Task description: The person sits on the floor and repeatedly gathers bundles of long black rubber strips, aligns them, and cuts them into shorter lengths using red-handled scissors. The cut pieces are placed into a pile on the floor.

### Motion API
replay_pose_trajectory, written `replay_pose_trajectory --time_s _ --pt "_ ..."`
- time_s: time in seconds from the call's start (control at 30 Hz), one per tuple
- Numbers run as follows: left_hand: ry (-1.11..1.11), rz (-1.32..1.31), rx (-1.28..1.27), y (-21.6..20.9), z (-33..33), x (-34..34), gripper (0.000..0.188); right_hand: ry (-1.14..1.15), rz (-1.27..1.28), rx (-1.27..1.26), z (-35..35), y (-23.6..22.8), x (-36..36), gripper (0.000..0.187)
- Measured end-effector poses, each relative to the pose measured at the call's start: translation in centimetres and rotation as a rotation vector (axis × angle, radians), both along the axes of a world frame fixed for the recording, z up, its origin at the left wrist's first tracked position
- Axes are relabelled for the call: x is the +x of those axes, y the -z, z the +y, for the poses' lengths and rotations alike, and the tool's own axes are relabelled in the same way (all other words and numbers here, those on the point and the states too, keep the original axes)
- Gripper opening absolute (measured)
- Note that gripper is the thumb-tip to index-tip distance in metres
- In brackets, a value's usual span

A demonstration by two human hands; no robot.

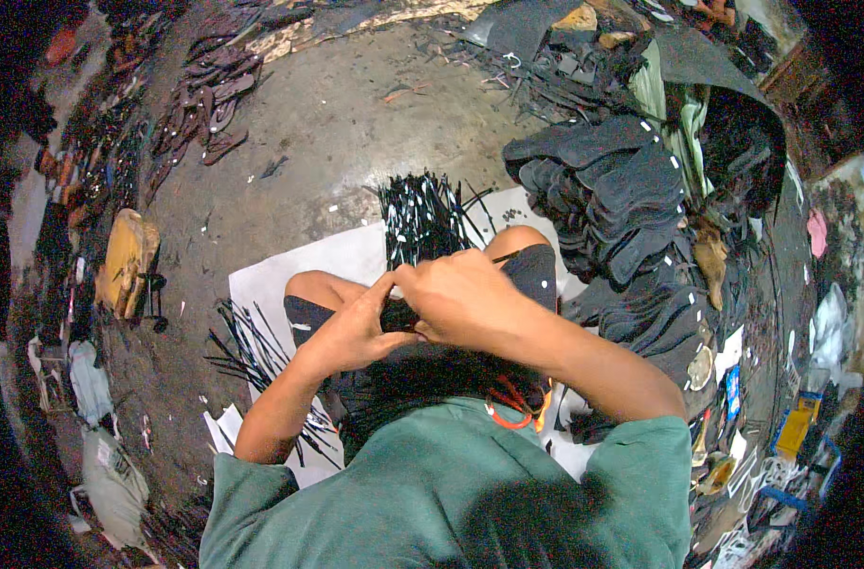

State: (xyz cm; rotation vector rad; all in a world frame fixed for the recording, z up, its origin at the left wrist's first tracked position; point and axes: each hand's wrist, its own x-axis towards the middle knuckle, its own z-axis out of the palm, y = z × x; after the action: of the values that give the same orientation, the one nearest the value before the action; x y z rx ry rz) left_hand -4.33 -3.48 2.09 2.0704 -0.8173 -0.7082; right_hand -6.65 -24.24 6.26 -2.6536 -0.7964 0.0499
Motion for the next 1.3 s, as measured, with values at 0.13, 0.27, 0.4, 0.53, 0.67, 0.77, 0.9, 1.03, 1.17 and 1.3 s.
replay_pose_trajectory --time_s 0.13,0.27,0.4,0.53,0.67,0.77,0.9,1.03,1.17,1.3 --pt "-0.142 0.205 -0.355 -0.1 0.1 -0.6 0.054 0.136 0.235 0.256 -4.7 -3.6 -1.0 0.038" --pt "-0.180 0.494 -0.480 -0.1 0.8 -0.3 0.042 0.436 0.307 0.573 -8.3 -3.7 -2.3 0.027" --pt "-0.190 0.671 -0.527 0.6 0.6 0.1 0.044 0.667 0.248 0.856 -7.0 -1.1 -2.8 0.037" --pt "-0.142 0.750 -0.546 0.1 -0.4 -0.2 0.045 0.460 0.547 1.185 -1.8 0.6 0.0 0.034" --pt "-0.259 0.747 -0.475 0.2 1.1 -0.7 0.042 0.586 0.147 1.286 -2.9 -0.3 4.0 0.026" --pt "-0.411 0.755 -0.442 1.5 4.3 -1.4 0.039 0.734 -0.297 1.533 -8.3 -2.7 7.2 0.025" --pt "-0.677 0.680 -0.552 3.0 7.4 -2.5 0.030 0.741 -0.684 1.400 -10.0 -4.6 8.2 0.018" --pt "-0.753 0.610 -0.677 2.0 7.1 -1.5 0.035 0.638 -0.770 0.644 -7.0 4.7 7.3 0.017" --pt "-0.751 0.517 -0.760 0.6 5.2 -0.2 0.047 0.416 -0.278 -0.178 -3.5 16.6 -1.7 0.052" --pt "-0.651 0.228 -0.847 -0.1 5.7 0.5 0.086 0.669 0.034 0.182 -0.8 10.7 -11.1 0.047"
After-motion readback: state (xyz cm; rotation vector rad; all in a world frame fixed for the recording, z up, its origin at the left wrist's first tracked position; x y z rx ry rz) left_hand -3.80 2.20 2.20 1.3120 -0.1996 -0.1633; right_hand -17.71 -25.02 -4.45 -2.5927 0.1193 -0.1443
